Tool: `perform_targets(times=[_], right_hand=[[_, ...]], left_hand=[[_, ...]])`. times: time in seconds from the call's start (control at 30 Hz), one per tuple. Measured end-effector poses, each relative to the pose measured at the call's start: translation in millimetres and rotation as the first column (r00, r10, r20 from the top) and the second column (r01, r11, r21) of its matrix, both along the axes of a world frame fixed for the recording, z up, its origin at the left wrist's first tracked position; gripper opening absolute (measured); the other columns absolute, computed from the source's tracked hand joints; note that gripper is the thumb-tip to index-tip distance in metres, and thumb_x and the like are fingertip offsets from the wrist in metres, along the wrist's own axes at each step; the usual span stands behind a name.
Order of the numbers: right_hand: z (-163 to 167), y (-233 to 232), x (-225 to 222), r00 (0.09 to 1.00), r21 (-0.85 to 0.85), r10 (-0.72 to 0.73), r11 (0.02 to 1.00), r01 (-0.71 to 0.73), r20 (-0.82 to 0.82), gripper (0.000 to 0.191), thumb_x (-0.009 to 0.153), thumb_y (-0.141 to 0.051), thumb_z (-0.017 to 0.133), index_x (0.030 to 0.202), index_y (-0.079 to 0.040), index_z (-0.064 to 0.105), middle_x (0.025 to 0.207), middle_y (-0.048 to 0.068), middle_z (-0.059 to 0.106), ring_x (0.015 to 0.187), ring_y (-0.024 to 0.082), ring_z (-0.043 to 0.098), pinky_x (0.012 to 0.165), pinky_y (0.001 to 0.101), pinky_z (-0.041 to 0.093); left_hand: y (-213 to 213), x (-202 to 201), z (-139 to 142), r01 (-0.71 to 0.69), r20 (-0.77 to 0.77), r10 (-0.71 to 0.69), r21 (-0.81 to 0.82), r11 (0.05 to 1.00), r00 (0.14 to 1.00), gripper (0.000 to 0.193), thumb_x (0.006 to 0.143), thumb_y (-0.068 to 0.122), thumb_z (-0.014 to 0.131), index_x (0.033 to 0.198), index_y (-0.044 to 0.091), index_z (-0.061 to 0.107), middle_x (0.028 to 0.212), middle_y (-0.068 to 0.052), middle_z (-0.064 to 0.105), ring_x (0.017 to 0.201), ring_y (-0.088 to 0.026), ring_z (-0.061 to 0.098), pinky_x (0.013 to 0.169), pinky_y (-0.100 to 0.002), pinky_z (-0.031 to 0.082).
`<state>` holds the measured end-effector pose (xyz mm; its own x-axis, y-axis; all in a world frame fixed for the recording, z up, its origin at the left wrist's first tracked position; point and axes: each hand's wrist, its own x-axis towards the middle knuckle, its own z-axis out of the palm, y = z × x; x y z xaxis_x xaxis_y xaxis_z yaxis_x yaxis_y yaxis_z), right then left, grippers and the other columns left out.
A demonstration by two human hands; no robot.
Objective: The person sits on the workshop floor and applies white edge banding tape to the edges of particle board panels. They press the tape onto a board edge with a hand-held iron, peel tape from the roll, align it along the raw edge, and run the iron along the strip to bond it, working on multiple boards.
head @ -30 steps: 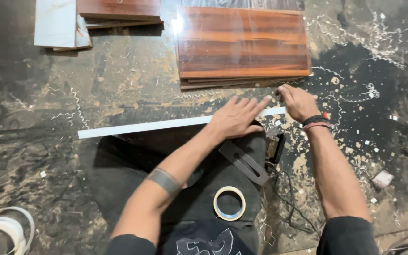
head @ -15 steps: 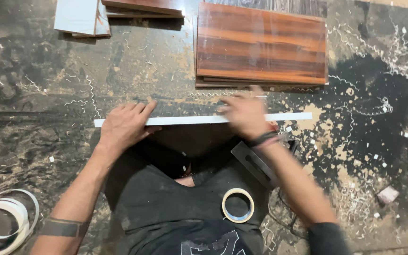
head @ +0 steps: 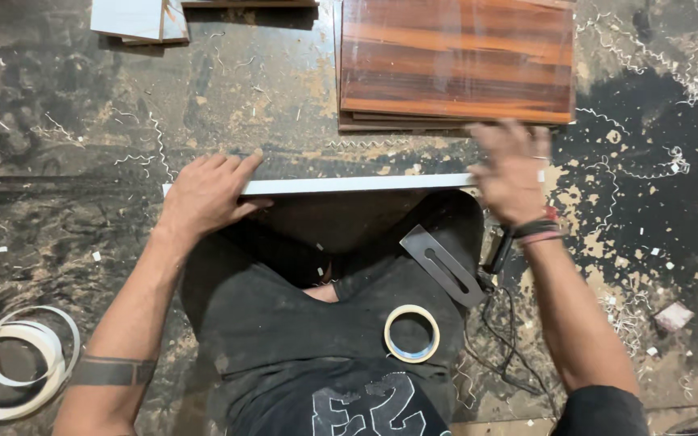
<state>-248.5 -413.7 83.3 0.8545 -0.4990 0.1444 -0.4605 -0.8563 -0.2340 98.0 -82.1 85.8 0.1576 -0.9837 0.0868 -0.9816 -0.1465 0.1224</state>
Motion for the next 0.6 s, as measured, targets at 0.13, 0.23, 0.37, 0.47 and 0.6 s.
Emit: perform_targets(times=[0.13, 0.23, 0.37, 0.47, 0.6], right_hand=[[-32.8, -56.7, -50.3, 0.941, 0.402, -0.264, 0.901, 0.162, 0.213, 0.057, 0.112, -0.047, 0.033, 0.157, -0.014, 0.042, 0.146, 0.018, 0.054, 0.143, 0.032, 0.04, 0.121, 0.057, 0.023], [-50.8, -64.4, -67.2, 0.854, 0.684, -0.484, 0.691, 0.236, 0.194, 0.053, 0.113, -0.043, 0.031, 0.153, -0.011, 0.04, 0.128, 0.016, 0.064, 0.132, 0.027, 0.053, 0.117, 0.0467, 0.033], [-52.2, -59.4, -80.0, 0.778, 0.305, -0.429, 0.898, 0.316, 0.458, 0.03, 0.103, -0.011, 0.052, 0.127, 0.004, 0.061, 0.111, 0.018, 0.071, 0.102, 0.027, 0.07, 0.092, 0.0402, 0.057], [-46.1, -55.0, -74.6, 0.791, 0.474, -0.461, 0.844, 0.25, 0.403, 0.031, 0.099, 0.002, 0.041, 0.099, 0.0, 0.073, 0.099, 0.011, 0.077, 0.08, 0.02, 0.07, 0.069, 0.033, 0.055], [-46.3, -35.4, -46.4, 0.789, 0.59, -0.461, 0.792, 0.159, 0.406, 0.018, 0.105, -0.009, 0.052, 0.097, -0.001, 0.065, 0.082, 0.006, 0.069, 0.074, 0.013, 0.071, 0.064, 0.0278, 0.054]], left_hand=[[-1.8, -2.5, 11.7, 0.009, -0.059, -0.013, -0.065, 0.998, 0.998, 0.075, 0.083, 0.057, 0.074, 0.134, 0.005, 0.059, 0.102, -0.014, 0.07, 0.101, -0.033, 0.064, 0.09, -0.043, 0.05], [4.4, -11.2, 16.9, 0.022, -0.076, -0.047, -0.296, 0.955, 0.996, 0.061, 0.086, 0.043, 0.076, 0.131, 0.005, 0.061, 0.114, -0.016, 0.068, 0.11, -0.035, 0.063, 0.099, -0.044, 0.048], [2.6, -54.4, 1.8, 0.137, -0.021, -0.175, -0.535, 0.833, 0.984, 0.028, 0.092, 0.012, 0.078, 0.117, 0.008, 0.066, 0.113, -0.01, 0.068, 0.108, -0.031, 0.064, 0.099, -0.044, 0.052], [-15.5, -125.5, -34.9, 0.148, -0.3, -0.269, -0.372, 0.916, 0.915, 0.023, 0.09, 0.019, 0.076, 0.11, 0.011, 0.069, 0.105, -0.007, 0.07, 0.103, -0.028, 0.067, 0.091, -0.041, 0.054], [-60.2, -194.9, -97.2, -0.125, -0.823, 0.221, 0.182, 0.975, 0.523, 0.044, 0.095, 0.038, 0.075, 0.121, 0.004, 0.068, 0.112, -0.016, 0.071, 0.105, -0.032, 0.065, 0.089, -0.044, 0.05]])
